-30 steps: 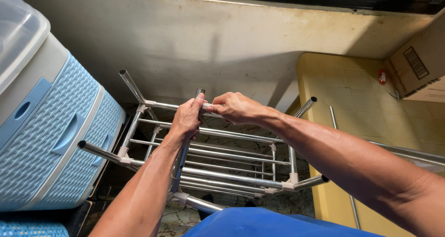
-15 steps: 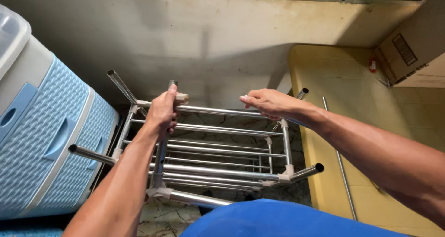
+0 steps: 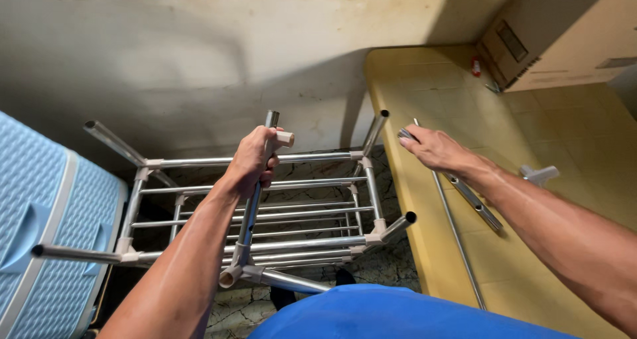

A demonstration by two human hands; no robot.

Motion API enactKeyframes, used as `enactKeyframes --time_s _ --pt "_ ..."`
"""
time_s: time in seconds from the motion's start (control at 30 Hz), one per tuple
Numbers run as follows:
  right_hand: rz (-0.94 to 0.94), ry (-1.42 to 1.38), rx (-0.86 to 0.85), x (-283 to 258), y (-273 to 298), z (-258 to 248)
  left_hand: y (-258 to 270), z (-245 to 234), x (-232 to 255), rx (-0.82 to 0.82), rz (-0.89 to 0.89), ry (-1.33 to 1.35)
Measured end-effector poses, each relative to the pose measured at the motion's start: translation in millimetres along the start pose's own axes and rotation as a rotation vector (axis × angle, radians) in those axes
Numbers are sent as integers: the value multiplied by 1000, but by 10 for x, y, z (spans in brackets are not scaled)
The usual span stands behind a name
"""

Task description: The person assembles a metal shelving unit by inserting metal rods into plastic connectors and securing them with blue caps. They repeatedly pick up rods and connectors, align them, and tighten the joints to build the frame.

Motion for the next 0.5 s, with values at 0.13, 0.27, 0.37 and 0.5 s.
enactKeyframes --time_s 0.13,0.27,0.37,0.5 --pt "58 30 16 609 185 124 -99 292 7 -59 -19 -24" --pt "194 31 59 1038 267 246 -116 456 -33 -79 -42 -5" --pt "268 33 48 1301 226 294 -83 484 -72 -56 -41 -36" --pt "221 75 88 1651 104 328 -81 519 -142 -35 -49 -10"
Point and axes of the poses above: each hand's wrist, its own y-axis away from the middle knuckle, its own z-axis out of the palm, x = y × z, the point moved 3 cm from there along -y, towards the middle knuckle, and after that the axes turned 4 degrees about y, right-handed, at the moved point
